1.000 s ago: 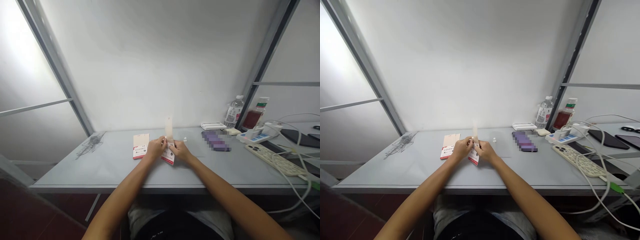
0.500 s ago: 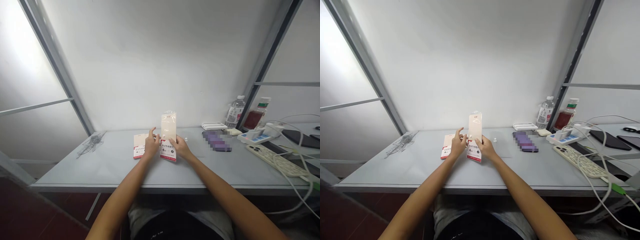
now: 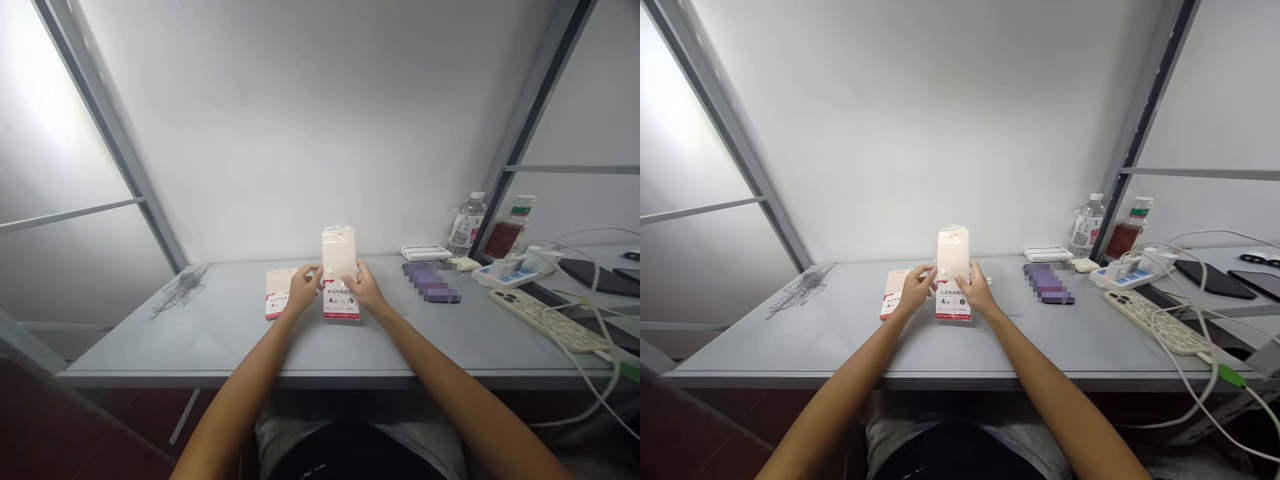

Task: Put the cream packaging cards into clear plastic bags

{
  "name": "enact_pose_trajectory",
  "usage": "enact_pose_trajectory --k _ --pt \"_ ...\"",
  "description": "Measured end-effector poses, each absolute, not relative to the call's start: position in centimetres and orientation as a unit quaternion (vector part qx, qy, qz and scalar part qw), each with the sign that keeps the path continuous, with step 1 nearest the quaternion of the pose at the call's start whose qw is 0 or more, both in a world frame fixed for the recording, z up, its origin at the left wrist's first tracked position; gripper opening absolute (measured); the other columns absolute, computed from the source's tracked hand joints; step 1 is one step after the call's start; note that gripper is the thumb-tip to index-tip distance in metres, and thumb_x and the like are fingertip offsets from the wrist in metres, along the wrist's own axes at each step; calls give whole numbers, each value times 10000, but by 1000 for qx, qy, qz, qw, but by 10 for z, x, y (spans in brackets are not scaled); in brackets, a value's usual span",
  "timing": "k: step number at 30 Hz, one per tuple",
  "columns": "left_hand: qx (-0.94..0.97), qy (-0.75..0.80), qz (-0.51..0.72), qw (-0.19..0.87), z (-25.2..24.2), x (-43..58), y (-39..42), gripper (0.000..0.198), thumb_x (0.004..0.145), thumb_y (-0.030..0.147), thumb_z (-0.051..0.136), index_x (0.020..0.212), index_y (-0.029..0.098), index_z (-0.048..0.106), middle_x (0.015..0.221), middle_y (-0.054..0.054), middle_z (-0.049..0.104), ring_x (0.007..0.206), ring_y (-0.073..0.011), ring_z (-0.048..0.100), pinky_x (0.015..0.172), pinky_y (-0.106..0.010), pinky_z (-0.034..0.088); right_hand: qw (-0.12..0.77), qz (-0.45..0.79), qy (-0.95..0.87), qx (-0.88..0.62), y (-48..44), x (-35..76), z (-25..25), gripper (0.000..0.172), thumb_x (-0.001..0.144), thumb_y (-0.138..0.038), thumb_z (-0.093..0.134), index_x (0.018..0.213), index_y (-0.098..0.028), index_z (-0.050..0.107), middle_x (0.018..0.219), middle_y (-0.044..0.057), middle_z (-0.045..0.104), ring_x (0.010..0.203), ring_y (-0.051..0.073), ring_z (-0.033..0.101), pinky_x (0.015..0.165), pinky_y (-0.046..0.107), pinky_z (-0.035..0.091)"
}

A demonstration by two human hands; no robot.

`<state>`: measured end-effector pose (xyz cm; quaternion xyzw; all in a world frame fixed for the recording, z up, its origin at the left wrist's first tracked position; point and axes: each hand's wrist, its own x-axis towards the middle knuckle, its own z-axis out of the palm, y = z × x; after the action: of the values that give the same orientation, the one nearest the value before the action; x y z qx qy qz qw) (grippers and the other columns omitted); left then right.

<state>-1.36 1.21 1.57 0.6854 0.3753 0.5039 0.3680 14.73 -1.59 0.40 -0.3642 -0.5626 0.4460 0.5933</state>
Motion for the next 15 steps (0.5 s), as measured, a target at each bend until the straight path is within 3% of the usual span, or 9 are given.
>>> enact_pose_trajectory --k 6,15 --pt "684 372 484 399 18 -15 11 361 776 460 493 941 152 583 681 -32 590 554 -100 545 431 -188 429 596 442 -560 -369 -17 148 5 461 723 -436 588 1080 -248 367 806 27 655 648 203 643 557 344 524" --pt "687 335 482 428 14 -14 13 371 775 431 494 1001 154 591 661 -23 589 565 -98 539 439 -194 421 600 436 -560 -369 -17 150 5 452 727 -427 585 1079 -246 366 779 23 651 636 202 638 550 338 519"
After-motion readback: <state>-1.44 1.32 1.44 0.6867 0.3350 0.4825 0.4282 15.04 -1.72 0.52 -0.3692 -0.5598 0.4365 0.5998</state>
